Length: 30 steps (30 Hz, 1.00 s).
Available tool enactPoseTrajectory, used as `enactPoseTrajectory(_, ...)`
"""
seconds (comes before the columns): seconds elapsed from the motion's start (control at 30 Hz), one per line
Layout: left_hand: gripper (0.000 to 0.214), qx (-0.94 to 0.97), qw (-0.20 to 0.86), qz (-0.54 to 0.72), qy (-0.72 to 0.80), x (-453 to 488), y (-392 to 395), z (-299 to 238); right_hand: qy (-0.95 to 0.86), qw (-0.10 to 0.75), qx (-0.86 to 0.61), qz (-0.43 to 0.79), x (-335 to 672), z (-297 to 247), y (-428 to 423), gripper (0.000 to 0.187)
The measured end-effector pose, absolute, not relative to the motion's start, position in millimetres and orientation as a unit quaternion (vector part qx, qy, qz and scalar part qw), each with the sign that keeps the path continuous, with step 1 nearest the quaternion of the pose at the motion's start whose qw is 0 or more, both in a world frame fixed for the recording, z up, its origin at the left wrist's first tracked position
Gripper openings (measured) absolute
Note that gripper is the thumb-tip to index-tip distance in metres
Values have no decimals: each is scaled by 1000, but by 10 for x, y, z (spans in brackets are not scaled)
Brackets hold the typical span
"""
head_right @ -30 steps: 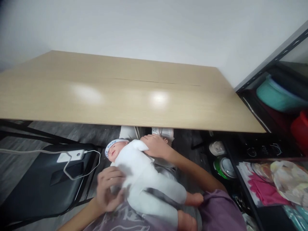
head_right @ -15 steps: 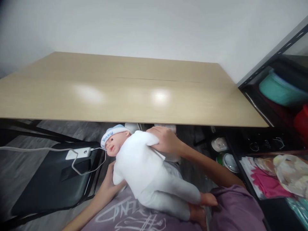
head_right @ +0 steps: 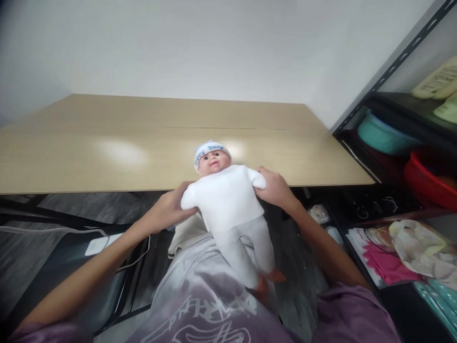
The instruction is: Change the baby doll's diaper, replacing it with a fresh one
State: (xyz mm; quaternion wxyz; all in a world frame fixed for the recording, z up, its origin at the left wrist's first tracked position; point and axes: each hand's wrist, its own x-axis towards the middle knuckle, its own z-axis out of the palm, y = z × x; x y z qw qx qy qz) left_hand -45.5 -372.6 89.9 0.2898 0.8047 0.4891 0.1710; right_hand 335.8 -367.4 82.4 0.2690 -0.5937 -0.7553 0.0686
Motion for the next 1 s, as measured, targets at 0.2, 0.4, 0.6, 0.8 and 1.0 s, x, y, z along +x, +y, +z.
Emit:
enactPoseTrajectory(0.2, 77, 816, 256, 152, 496, -514, -3102, 860, -741, 254, -615, 93, 3502, 722, -3514, 29)
enactPoseTrajectory(0.4, 67, 822, 172, 154, 521, -832, -3028, 687, -735, 263, -620, 79, 3691, 560, -3664, 36)
enactPoseTrajectory(0.6, 60, 804, 136, 222, 535, -1101, -3086, 426, -710, 266, -651, 41, 3895, 313, -3764, 38)
enactPoseTrajectory(0.8, 61, 787, 175, 232, 544, -1097, -2709, 319, -692, 270, -665, 71, 3952, 243, -3394, 36)
enactPoseTrajectory(1.0, 58, 797, 255, 217, 504, -1036, -2033, 438, -715, 250, -645, 96, 3982, 298, -2711, 46)
